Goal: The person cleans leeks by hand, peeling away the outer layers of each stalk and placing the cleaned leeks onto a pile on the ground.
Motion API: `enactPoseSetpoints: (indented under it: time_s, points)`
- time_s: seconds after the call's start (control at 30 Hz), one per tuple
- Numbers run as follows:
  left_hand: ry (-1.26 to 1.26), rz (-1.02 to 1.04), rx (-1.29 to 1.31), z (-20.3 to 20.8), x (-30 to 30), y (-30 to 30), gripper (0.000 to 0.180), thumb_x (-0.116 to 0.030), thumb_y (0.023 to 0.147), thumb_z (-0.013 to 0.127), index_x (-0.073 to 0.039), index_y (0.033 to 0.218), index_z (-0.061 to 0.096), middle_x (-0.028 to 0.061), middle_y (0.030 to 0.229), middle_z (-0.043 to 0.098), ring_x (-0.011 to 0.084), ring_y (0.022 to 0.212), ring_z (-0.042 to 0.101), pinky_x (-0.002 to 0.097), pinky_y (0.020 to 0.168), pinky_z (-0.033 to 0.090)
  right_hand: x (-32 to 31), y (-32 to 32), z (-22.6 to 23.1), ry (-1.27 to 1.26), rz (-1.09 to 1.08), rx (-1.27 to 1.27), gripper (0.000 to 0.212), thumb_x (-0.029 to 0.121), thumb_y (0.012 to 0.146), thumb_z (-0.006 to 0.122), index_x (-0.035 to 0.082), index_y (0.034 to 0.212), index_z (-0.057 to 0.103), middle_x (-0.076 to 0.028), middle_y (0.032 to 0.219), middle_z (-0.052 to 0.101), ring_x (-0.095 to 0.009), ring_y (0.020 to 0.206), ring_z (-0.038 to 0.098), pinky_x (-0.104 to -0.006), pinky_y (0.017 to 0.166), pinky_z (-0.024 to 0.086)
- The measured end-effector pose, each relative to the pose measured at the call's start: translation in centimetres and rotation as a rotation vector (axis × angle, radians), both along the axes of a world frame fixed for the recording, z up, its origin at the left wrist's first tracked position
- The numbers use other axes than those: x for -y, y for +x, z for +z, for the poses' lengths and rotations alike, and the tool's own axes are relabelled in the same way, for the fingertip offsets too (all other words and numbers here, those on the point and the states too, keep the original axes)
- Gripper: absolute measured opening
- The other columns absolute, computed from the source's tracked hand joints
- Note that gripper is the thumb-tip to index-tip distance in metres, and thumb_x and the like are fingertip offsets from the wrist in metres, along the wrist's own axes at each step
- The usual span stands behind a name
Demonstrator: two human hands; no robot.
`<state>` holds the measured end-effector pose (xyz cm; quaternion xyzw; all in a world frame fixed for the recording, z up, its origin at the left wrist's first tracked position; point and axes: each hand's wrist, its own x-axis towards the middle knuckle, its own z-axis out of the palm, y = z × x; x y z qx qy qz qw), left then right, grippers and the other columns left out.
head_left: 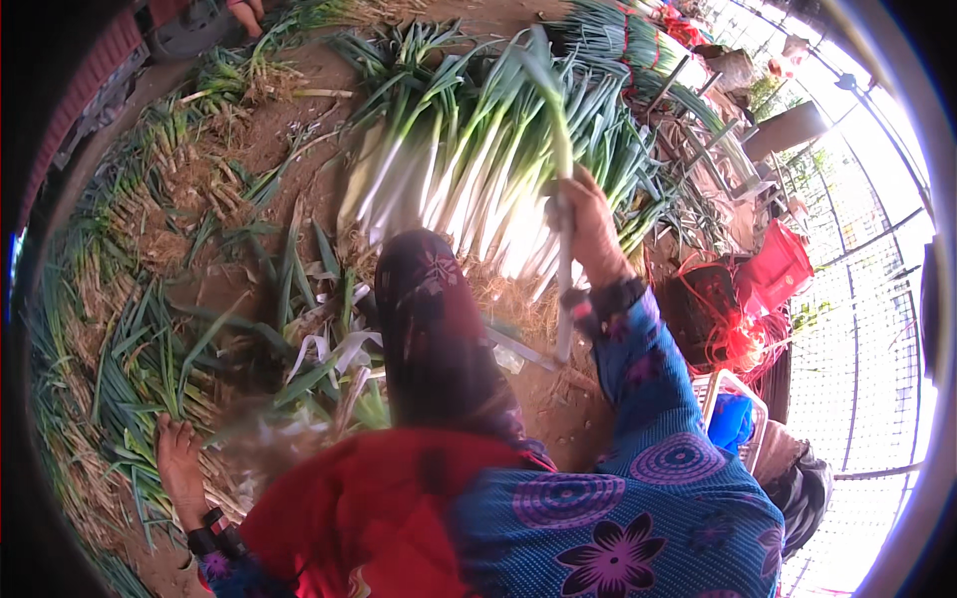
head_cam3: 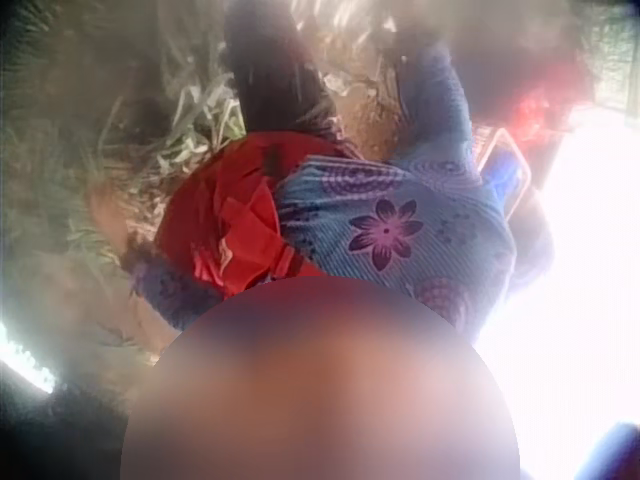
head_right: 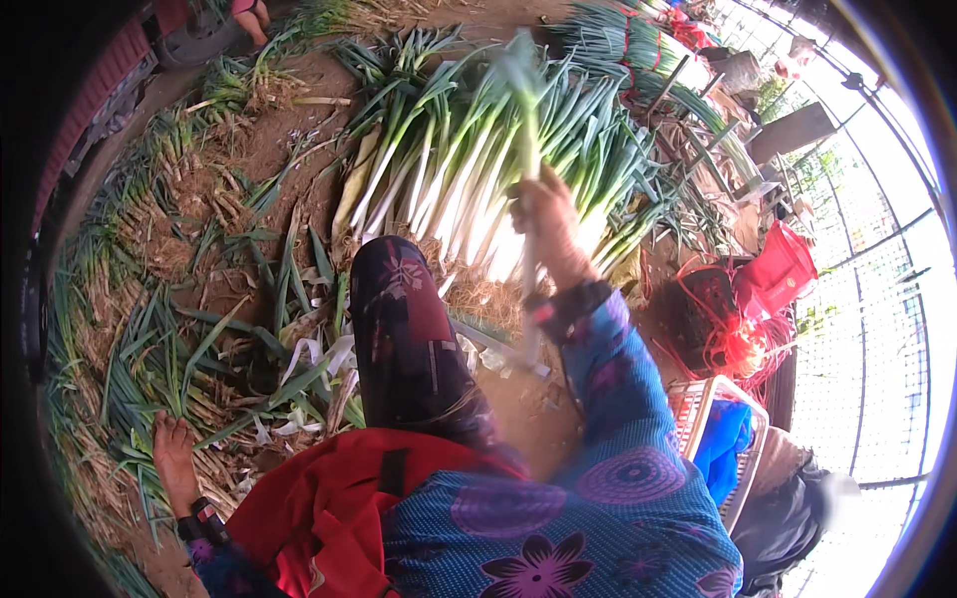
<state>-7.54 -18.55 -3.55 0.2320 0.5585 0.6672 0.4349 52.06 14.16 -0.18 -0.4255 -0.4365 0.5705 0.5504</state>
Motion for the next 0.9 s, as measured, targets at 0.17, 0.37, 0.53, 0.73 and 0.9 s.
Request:
enactPoseSetpoints:
  time_s: [0.17,0.37,0.53,0.73,0.9]
  points:
    - [0.029,0.049,0.041,-1.9,2.1,-1.0,0.041,-0.022,0.094,0.052,-0.008,0.132,0.045,0.0018,0.110,0.055,0.0171,0.107,0.051,0.0350,0.093,0.041,-7.6,11.7,-12.3,-0.048,-0.491,0.656,0.061,0.029,0.080,0.064,-0.002,0.129,0.043,-0.013,0.102,0.059,-0.021,0.087,0.056,-0.0326,0.072,0.045]
    - [0.005,0.025,0.251,2.2,8.4,-2.4,0.053,-0.028,0.097,0.036,-0.009,0.145,0.026,0.0146,0.137,0.039,0.0300,0.125,0.040,0.0470,0.107,0.034,-6.2,-4.7,-10.8,0.460,0.117,0.259,0.043,0.029,0.093,0.050,0.003,0.127,0.050,-0.011,0.115,0.061,-0.016,0.096,0.058,-0.0290,0.075,0.047]
    - [0.296,0.095,-0.043,3.7,5.8,-3.8,0.036,-0.026,0.094,0.049,-0.005,0.123,0.049,0.0067,0.110,0.055,0.0287,0.115,0.051,0.0437,0.099,0.039,-0.3,-23.2,4.3,0.264,0.574,0.272,0.031,0.019,0.093,0.051,0.000,0.116,0.060,-0.008,0.101,0.066,-0.016,0.091,0.062,-0.0300,0.083,0.047]
    - [0.336,0.469,0.168,4.4,5.9,-4.4,0.026,-0.036,0.091,0.059,-0.012,0.082,0.057,0.0008,0.077,0.057,0.0222,0.084,0.061,0.0394,0.080,0.048,7.5,-40.5,-3.7,0.039,1.088,0.282,0.022,0.021,0.091,0.057,0.005,0.104,0.065,-0.002,0.083,0.067,-0.011,0.074,0.062,-0.0251,0.069,0.047]
    - [0.256,0.794,0.153,2.6,6.9,-5.3,0.011,-0.019,0.091,0.058,-0.009,0.094,0.059,0.0034,0.083,0.059,0.0225,0.086,0.062,0.0382,0.078,0.049,13.4,-48.5,-14.7,-0.351,1.195,0.299,0.016,0.018,0.090,0.054,0.007,0.097,0.064,-0.002,0.081,0.066,-0.012,0.071,0.063,-0.0255,0.061,0.049]
